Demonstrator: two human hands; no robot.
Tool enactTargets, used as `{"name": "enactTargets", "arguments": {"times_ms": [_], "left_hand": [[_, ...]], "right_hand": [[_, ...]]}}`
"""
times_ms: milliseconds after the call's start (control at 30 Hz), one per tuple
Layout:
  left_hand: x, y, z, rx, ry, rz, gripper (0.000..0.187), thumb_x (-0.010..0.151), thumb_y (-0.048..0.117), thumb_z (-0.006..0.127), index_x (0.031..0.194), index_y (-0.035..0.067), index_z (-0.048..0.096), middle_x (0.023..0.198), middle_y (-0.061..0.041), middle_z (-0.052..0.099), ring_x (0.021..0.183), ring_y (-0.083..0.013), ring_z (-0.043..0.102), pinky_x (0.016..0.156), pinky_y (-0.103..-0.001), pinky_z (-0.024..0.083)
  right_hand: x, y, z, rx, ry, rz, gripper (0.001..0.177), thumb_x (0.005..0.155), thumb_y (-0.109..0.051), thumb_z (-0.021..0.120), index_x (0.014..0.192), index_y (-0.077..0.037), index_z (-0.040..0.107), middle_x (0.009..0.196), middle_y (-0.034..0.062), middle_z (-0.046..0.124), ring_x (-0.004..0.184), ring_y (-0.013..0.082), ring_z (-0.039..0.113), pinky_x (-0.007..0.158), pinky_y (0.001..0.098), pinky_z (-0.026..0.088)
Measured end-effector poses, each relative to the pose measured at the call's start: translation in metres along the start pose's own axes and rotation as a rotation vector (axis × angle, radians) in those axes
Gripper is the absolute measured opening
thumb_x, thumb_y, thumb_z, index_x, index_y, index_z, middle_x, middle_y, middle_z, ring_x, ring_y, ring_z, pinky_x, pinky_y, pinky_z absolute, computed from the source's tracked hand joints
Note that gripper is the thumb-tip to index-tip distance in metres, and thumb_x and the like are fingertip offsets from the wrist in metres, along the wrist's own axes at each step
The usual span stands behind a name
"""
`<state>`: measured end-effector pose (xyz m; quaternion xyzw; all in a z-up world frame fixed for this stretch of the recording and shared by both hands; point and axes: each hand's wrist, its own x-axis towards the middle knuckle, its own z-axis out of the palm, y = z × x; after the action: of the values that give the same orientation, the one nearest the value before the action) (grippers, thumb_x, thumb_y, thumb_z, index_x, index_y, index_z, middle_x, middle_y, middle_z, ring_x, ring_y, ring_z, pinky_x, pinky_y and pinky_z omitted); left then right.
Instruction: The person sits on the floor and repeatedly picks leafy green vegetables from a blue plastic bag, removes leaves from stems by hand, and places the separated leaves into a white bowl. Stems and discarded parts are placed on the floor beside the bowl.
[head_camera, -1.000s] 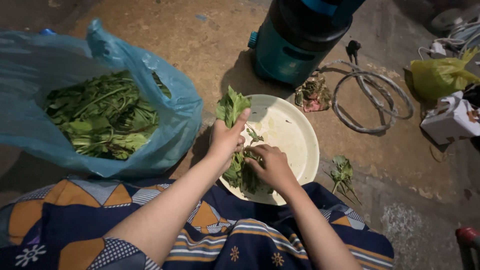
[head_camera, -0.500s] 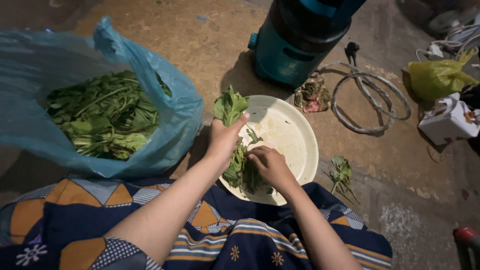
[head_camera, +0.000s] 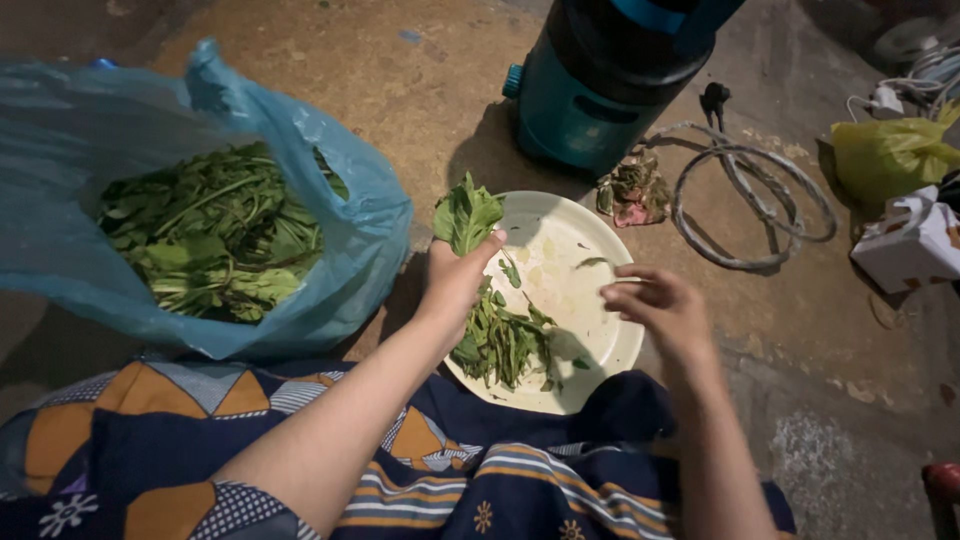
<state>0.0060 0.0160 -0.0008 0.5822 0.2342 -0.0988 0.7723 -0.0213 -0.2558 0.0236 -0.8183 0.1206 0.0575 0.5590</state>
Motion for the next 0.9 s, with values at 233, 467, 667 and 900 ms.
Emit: {"name": "enactTargets", "arguments": {"times_ms": [233, 467, 667, 900], "left_hand": [[-0.001, -0.001, -0.001, -0.042, -0.025, 0.041, 0.032, 0.083, 0.033, 0.077, 0.101, 0.011, 0.062, 0.075, 0.004, 0.056, 0.059, -0.0066, 0.048, 0.046, -0.025, 0.037], [-0.001, -0.003, 0.0, -0.035, -0.031, 0.033, 0.027, 0.086, 0.029, 0.078, 0.096, 0.01, 0.062, 0.069, 0.005, 0.05, 0.052, -0.0065, 0.044, 0.042, -0.025, 0.032], [-0.003, -0.003, 0.0, -0.036, -0.033, 0.017, 0.025, 0.085, 0.028, 0.077, 0.098, 0.012, 0.063, 0.07, 0.006, 0.055, 0.052, -0.0046, 0.045, 0.042, -0.023, 0.033], [-0.002, -0.004, 0.001, 0.012, -0.017, 0.017, 0.024, 0.086, 0.028, 0.076, 0.098, 0.012, 0.064, 0.073, 0.007, 0.062, 0.055, -0.0032, 0.052, 0.045, -0.022, 0.04]], "right_hand": [[0.014, 0.067, -0.101, -0.727, 0.133, 0.513, 0.051, 0.075, -0.001, 0.085, 0.125, -0.001, 0.072, 0.106, 0.0251, 0.08, 0.09, 0.0329, 0.079, 0.082, 0.044, 0.062], [0.026, 0.073, -0.039, -0.821, 0.068, 0.012, 0.052, 0.075, -0.021, 0.086, 0.122, -0.006, 0.07, 0.112, 0.0184, 0.074, 0.1, 0.0312, 0.073, 0.084, 0.0428, 0.058], [0.015, 0.033, 0.079, -0.842, -0.058, -0.227, 0.023, 0.082, -0.025, 0.08, 0.096, -0.007, 0.079, 0.097, 0.017, 0.075, 0.087, 0.0332, 0.073, 0.081, 0.043, 0.056], [0.022, 0.024, 0.075, -0.65, -0.142, -0.081, 0.018, 0.082, -0.025, 0.077, 0.094, -0.012, 0.082, 0.092, 0.0107, 0.079, 0.081, 0.0235, 0.074, 0.079, 0.0363, 0.056]]}}
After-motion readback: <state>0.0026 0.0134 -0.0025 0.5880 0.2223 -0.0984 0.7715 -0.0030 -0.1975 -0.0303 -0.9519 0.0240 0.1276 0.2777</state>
